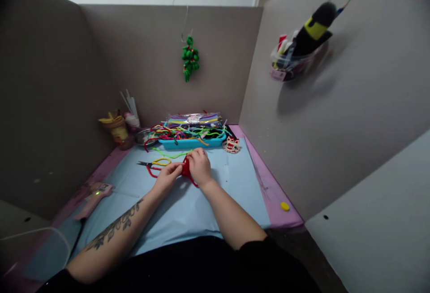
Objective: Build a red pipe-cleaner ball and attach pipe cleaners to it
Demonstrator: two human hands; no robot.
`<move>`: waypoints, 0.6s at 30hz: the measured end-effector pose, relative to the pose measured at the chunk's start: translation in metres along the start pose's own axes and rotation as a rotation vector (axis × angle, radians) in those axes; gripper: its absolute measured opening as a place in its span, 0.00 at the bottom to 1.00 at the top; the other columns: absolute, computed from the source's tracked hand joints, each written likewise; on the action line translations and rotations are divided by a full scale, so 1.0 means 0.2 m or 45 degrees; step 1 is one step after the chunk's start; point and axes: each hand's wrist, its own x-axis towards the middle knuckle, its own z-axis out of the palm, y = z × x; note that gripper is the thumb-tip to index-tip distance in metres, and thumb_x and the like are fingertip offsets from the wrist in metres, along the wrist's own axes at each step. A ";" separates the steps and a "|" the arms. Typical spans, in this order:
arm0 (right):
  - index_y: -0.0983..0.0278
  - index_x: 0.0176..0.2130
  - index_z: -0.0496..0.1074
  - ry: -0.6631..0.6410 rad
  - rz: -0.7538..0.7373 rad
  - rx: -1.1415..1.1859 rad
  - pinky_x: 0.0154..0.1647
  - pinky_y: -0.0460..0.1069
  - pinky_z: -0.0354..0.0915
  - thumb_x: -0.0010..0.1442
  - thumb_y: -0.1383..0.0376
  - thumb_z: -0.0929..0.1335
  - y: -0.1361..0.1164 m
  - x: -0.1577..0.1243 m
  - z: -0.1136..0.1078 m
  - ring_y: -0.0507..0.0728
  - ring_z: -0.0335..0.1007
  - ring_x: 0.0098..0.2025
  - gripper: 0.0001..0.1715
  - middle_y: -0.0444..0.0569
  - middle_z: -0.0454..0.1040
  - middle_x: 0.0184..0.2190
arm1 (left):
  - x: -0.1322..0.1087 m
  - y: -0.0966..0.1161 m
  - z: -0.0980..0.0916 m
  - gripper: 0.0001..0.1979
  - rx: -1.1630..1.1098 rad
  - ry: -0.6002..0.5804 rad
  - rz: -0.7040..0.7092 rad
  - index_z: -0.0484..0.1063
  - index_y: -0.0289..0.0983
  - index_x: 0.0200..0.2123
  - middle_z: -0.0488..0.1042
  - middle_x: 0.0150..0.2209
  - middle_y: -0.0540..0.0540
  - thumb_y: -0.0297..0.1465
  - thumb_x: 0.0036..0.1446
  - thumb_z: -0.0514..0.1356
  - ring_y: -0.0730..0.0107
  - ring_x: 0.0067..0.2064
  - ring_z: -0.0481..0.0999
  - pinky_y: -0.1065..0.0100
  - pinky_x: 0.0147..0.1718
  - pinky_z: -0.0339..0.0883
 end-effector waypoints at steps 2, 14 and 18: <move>0.62 0.34 0.74 0.062 0.027 0.014 0.49 0.53 0.62 0.59 0.70 0.62 0.01 0.02 0.00 0.58 0.64 0.43 0.11 0.51 0.69 0.36 | 0.00 -0.01 0.01 0.16 -0.038 -0.028 -0.010 0.79 0.35 0.36 0.79 0.32 0.43 0.36 0.42 0.69 0.64 0.33 0.77 0.65 0.37 0.69; 0.63 0.30 0.70 0.484 0.160 -0.028 0.40 0.50 0.62 0.59 0.66 0.63 0.16 0.17 -0.19 0.56 0.64 0.36 0.08 0.49 0.68 0.32 | -0.05 0.01 0.02 0.12 0.219 -0.166 0.022 0.80 0.38 0.34 0.81 0.33 0.42 0.30 0.41 0.68 0.60 0.34 0.79 0.62 0.36 0.71; 0.64 0.30 0.69 0.658 0.210 -0.052 0.40 0.50 0.62 0.59 0.64 0.63 0.22 0.22 -0.28 0.55 0.63 0.35 0.08 0.49 0.68 0.30 | -0.06 0.04 0.01 0.10 0.317 -0.204 0.047 0.80 0.39 0.32 0.81 0.33 0.43 0.30 0.41 0.68 0.60 0.33 0.79 0.62 0.36 0.70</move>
